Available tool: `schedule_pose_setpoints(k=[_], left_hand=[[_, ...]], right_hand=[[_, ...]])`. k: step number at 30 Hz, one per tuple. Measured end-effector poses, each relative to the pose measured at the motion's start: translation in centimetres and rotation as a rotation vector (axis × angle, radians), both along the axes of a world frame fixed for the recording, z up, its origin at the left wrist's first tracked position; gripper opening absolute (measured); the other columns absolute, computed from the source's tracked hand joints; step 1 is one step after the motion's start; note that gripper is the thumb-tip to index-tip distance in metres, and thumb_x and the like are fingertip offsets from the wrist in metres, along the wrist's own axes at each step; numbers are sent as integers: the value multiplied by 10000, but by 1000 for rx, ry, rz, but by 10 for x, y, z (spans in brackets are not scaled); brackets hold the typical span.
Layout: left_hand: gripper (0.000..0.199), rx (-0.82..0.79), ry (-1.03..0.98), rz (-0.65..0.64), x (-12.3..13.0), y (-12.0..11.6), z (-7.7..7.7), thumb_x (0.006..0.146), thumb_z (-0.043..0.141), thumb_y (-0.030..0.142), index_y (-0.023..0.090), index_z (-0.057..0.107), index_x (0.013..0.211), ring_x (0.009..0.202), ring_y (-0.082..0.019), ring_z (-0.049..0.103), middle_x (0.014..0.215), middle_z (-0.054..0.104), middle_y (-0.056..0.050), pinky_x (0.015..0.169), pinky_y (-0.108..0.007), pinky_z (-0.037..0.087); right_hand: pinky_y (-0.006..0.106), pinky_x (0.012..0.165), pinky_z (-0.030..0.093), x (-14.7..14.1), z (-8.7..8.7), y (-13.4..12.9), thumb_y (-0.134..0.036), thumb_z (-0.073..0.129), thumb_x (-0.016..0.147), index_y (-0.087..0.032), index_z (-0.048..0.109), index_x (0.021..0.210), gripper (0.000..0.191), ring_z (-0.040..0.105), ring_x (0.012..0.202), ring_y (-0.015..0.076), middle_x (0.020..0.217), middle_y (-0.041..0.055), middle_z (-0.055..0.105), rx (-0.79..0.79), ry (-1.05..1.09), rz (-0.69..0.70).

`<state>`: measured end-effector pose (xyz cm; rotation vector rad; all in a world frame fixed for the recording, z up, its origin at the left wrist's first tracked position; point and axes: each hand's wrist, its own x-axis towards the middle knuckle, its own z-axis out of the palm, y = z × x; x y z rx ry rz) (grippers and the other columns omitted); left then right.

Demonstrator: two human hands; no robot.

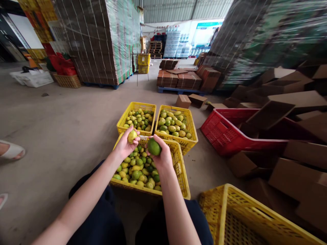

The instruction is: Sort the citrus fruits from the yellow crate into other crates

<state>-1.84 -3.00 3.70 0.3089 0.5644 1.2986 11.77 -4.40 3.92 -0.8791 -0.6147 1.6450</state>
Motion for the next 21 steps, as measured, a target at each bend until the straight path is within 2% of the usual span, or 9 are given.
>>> schedule_pose_setpoints(k=[4, 7, 10, 13, 15, 17, 21], left_hand=[[275, 27, 34, -45, 0, 1, -6, 866, 523, 356, 126, 586, 729, 514, -83, 576, 659, 601, -12, 472, -181, 506], [322, 18, 21, -53, -1, 0, -7, 907, 450, 350, 110, 607, 761, 522, -88, 589, 701, 628, -39, 460, -178, 501], [318, -33, -65, -37, -2, -1, -2, 903, 454, 349, 101, 601, 770, 498, -80, 557, 690, 608, -41, 415, -158, 460], [177, -133, -129, 38, -3, -1, 5, 865, 515, 218, 113, 563, 731, 492, -61, 522, 625, 551, -19, 402, -116, 419], [133, -207, -136, 79, -3, -1, 6, 838, 528, 136, 117, 539, 707, 498, -53, 514, 595, 523, -9, 408, -94, 414], [139, -241, -137, 60, -3, 0, 4, 845, 517, 154, 113, 540, 714, 504, -62, 518, 593, 526, -15, 418, -107, 436], [231, -228, -136, 18, -2, 2, -4, 898, 405, 217, 107, 568, 776, 504, -95, 546, 635, 582, -35, 414, -169, 465]], right_hand=[[231, 342, 388, -1, 3, -1, -348, 609, 679, -154, 644, 671, 197, 579, 451, 163, 572, 43, 637, -102, 14, 51], [251, 371, 435, -2, 2, 1, -320, 580, 713, -141, 648, 692, 192, 599, 464, 173, 593, 57, 656, -145, 33, 64], [262, 442, 492, -3, 0, 2, -307, 626, 710, -149, 644, 709, 159, 617, 508, 165, 622, 41, 668, -165, 71, 30], [235, 453, 497, -3, -1, 2, -221, 690, 655, -174, 630, 713, 96, 598, 511, 131, 619, -14, 653, -148, 96, -41], [208, 413, 466, -2, -2, 3, -176, 671, 646, -172, 624, 709, 79, 584, 507, 125, 594, -18, 635, -162, 132, -41], [200, 380, 438, 0, -3, 3, -206, 613, 689, -154, 620, 705, 55, 587, 514, 142, 581, 20, 632, -218, 198, 11], [223, 396, 472, 1, -5, 4, -254, 482, 775, -141, 610, 719, 180, 600, 521, 163, 609, 90, 656, -348, 275, 80]])
